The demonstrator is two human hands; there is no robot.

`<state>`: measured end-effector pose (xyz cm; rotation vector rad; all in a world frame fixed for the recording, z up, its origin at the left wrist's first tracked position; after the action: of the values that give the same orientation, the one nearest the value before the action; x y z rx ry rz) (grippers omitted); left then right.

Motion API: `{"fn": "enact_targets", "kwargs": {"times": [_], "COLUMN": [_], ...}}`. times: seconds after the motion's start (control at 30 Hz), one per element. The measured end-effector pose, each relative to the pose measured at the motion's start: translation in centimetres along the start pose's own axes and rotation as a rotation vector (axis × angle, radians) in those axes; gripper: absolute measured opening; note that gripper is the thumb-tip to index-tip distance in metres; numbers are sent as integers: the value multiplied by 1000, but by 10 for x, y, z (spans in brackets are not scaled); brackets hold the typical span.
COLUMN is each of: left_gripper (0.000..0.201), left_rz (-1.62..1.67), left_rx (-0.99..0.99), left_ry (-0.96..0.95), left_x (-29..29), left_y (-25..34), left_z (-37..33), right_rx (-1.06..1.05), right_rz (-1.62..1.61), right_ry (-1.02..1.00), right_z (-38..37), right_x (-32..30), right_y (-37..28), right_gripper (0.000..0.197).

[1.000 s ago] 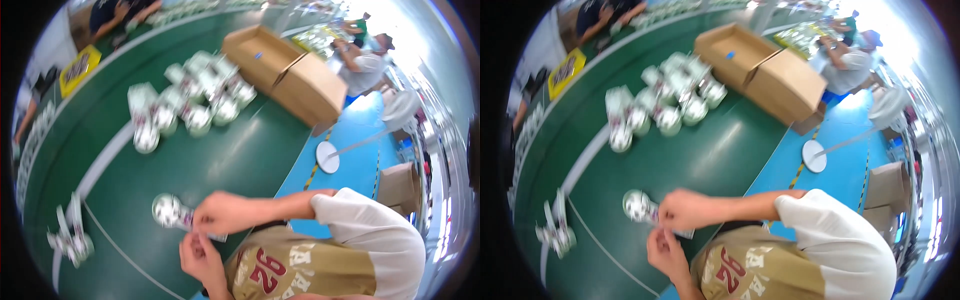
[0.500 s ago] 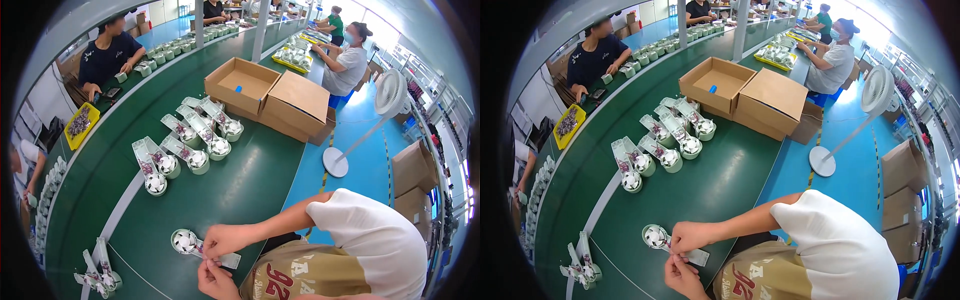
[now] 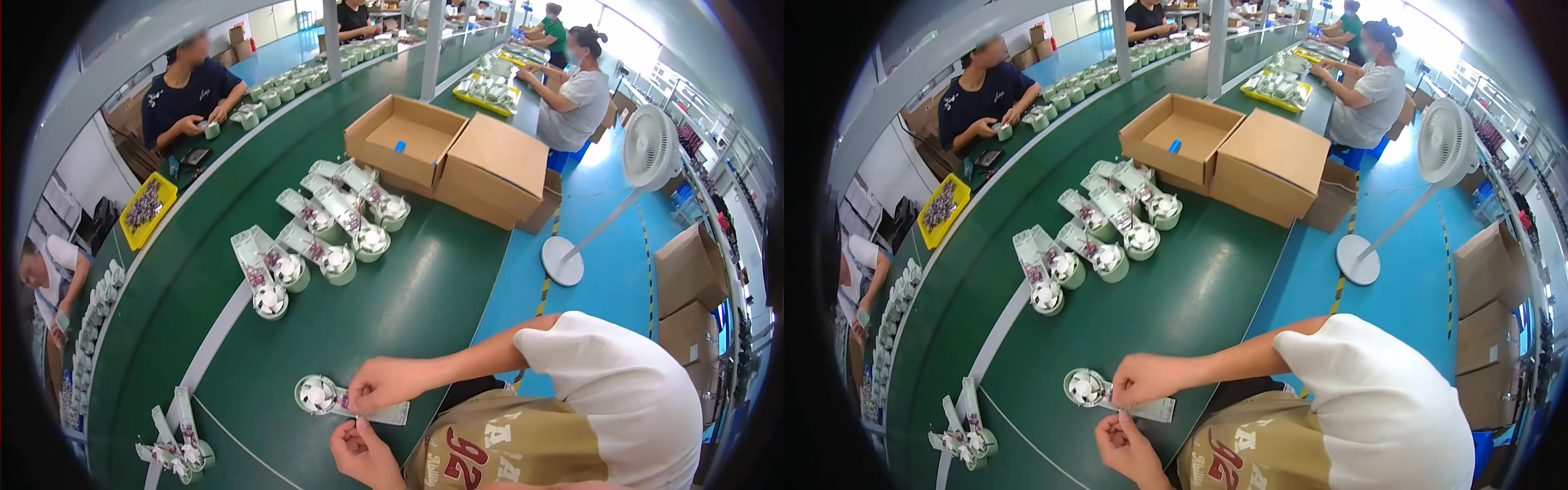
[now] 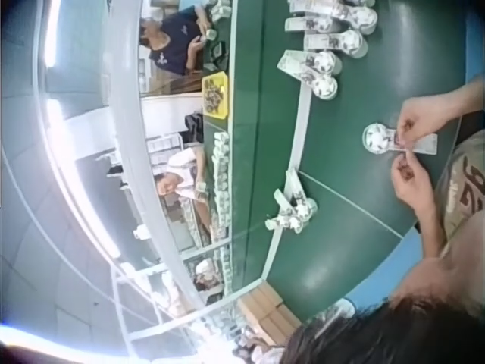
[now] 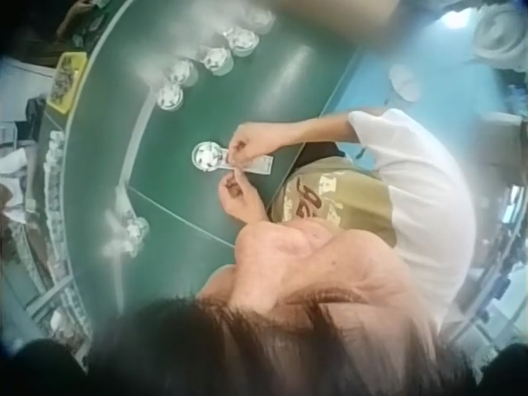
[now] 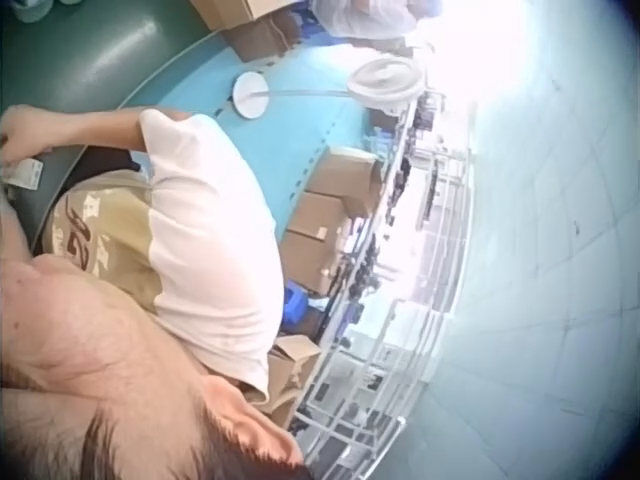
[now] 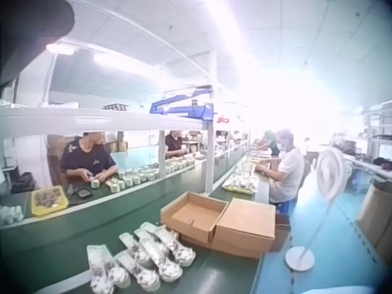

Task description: The person assembles portable electric fans by connecting wiring to the circuit boards inside the casing, plugging in and placing batteries into the handles, and setting the assembled fans onto the table.

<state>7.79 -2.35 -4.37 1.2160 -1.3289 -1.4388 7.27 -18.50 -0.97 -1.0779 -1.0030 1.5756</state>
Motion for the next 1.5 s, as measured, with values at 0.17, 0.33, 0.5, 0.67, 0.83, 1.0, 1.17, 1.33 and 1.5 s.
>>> {"fn": "enact_targets", "kwargs": {"times": [0.17,0.33,0.5,0.67,0.83,1.0,1.17,1.33,1.5], "left_gripper": [32,31,27,26,27,29,31,35,32], "left_rz": [91,188,248,312,292,375,671,864,1103], "left_rx": [-227,-302,-304,-285,-195,-169,-175,-267,-333], "left_ry": [15,-158,-265,-248,-180,-174,-127,-249,-82], "left_x": [2,26,46,45,49,49,54,102,111], "left_y": [12,6,7,9,30,39,50,78,89], "left_z": [1,-4,-8,-14,-16,-21,-39,-48,-66], "right_rx": [-66,-192,-189,-73,-129,-186,-325,-287,-291], "right_rz": [398,423,449,226,65,-48,-151,-271,-402], "right_ry": [336,415,380,324,388,477,576,707,703], "right_z": [22,27,25,21,23,28,16,39,29], "right_x": [-40,-30,-23,-24,-23,-22,-33,-83,-103], "right_y": [-12,-1,-1,10,2,-8,-20,-40,-52], "right_gripper": [23,27,30,33,31,26,23,22,23]}}
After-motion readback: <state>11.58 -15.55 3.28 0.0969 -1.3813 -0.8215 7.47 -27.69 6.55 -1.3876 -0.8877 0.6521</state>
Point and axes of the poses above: each hand's wrist, its own z-axis away from the middle knuckle, its own x-axis out of the palm, y = z × x, the point moved 10 cm from there along -z, towards the middle knuckle, and after that the axes turned 5 degrees about z, right-handed, at the moved point
